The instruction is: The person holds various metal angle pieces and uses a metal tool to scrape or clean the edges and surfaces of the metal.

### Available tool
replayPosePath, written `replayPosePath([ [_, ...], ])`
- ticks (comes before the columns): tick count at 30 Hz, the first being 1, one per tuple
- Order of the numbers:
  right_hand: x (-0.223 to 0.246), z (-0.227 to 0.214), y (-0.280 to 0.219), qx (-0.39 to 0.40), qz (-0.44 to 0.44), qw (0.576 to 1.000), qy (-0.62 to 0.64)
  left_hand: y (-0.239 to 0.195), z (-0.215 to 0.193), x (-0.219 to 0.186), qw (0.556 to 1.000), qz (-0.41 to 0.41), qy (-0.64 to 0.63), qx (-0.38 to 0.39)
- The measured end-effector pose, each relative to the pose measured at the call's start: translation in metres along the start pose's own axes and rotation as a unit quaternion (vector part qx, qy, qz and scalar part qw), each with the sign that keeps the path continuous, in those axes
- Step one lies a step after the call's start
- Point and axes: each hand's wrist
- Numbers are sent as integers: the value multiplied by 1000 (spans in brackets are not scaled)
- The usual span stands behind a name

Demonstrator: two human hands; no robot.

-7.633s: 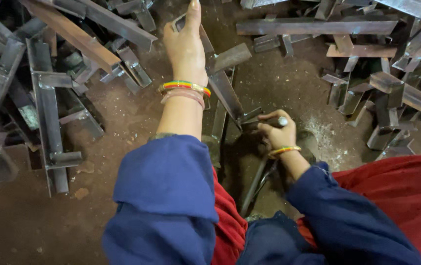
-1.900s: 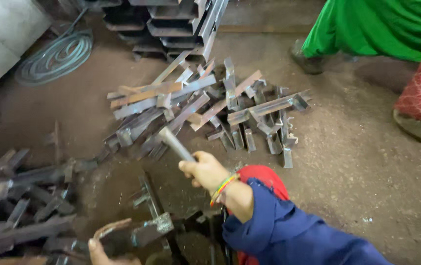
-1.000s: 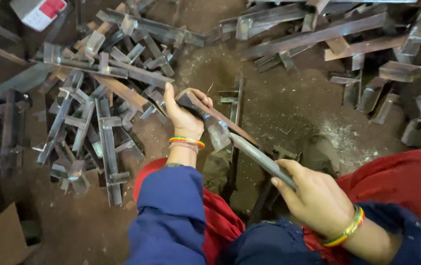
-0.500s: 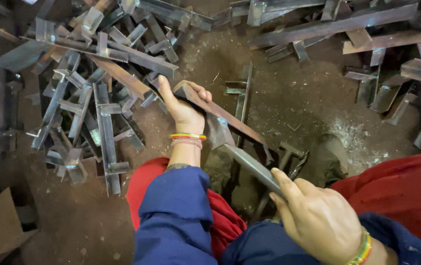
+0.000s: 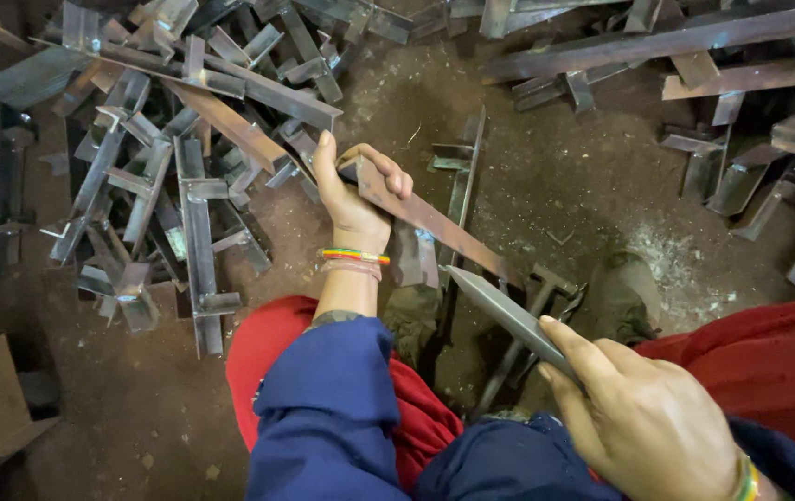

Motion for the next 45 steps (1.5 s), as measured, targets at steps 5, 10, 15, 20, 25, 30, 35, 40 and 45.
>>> replayPosePath([
  [5, 10, 18, 12, -28, -16, 999, -3, -5, 12, 10, 999, -19, 18, 33],
  [10, 10, 11, 20, -56, -10, 998, 40, 2, 11, 11, 999, 11, 11, 28],
  [15, 13, 14, 26, -72, 11, 997, 31, -4, 7, 6, 999, 10, 26, 37],
  [20, 9, 30, 41, -93, 25, 995, -1, -18, 19, 12, 996, -19, 32, 75],
  [25, 18, 30, 26, -72, 11, 997, -3, -16, 17, 9, 997, -25, 31, 69],
  [30, 15, 34, 38, -90, 1, 996, -16, -14, 10, 8, 997, -26, 15, 76],
  [35, 23, 25, 31, -103, -23, 994, -17, -11, 13, 7, 995, -34, 25, 87],
  [40, 22, 24, 37, -125, -37, 991, -14, -13, 11, 11, 995, -53, 0, 89],
  [45, 30, 19, 29, -106, -35, 993, -26, -8, 9, 7, 995, -40, 21, 86],
])
Point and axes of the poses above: each hand's wrist, its own y-axis towards the middle knuckle, its own z-axis out of the palm, x = y × z, and after that the axes turned 4 degrees about x, right-handed
